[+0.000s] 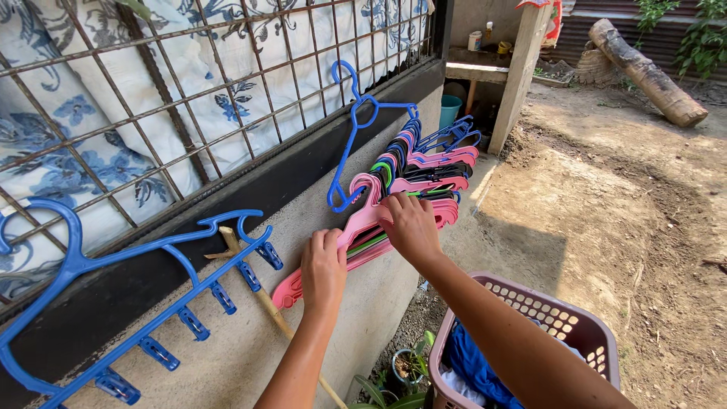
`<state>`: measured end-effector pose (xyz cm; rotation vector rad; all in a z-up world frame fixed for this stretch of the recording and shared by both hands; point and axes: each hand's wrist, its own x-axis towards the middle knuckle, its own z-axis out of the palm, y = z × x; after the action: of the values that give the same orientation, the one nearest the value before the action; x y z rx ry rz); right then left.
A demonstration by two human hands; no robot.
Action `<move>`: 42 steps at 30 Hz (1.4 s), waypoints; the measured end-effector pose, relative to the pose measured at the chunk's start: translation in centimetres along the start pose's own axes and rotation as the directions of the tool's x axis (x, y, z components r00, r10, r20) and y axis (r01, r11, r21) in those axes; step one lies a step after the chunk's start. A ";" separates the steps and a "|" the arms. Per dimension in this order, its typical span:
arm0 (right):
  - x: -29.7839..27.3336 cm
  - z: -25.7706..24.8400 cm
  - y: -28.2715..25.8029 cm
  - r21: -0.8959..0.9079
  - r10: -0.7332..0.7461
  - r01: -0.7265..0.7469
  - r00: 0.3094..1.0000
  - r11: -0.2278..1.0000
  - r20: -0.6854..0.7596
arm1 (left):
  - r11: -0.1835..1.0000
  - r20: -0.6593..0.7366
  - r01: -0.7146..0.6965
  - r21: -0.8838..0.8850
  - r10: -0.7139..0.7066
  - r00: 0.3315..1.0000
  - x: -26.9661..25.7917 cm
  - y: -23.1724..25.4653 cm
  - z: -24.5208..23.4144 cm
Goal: The person picks up shirts from a laundry basket, places them onto hangers by hand, and then hangs the shirts on an outdoor clothesline.
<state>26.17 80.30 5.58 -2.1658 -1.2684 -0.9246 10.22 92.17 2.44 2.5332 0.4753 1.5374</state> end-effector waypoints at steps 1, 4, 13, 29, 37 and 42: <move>0.3 -0.2 0.1 -0.003 -0.010 0.010 1.000 1.000 -0.021 | 1.000 -0.018 -0.005 -0.018 0.005 1.000 0.2 0.1 0.1; 0.7 -0.8 0.8 0.015 -0.032 0.033 0.998 0.999 -0.056 | 0.998 -0.044 -0.011 -0.054 0.009 0.999 0.8 0.9 0.1; -6.0 -4.8 12.1 0.385 -0.039 -0.224 0.821 0.895 0.569 | 0.938 0.049 -0.226 -0.261 0.247 0.968 -1.7 5.6 2.3; -25.4 -14.4 20.8 -0.042 0.510 -0.828 0.303 0.558 0.805 | 0.743 0.150 -0.375 -0.555 0.532 0.833 -8.6 17.9 15.7; -35.1 -13.7 22.8 -0.154 0.710 -0.836 0.332 0.526 0.621 | 0.865 0.688 0.014 -0.501 0.389 0.613 -16.4 18.0 22.9; -37.8 -12.8 21.0 -0.236 0.790 -0.850 0.287 0.470 0.542 | 0.949 0.871 -0.019 -0.314 0.296 0.392 -20.5 18.6 24.9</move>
<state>27.49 40.22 -15.14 -2.6047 -0.1446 0.3090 27.01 68.82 -21.17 2.7306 -0.1492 -0.0256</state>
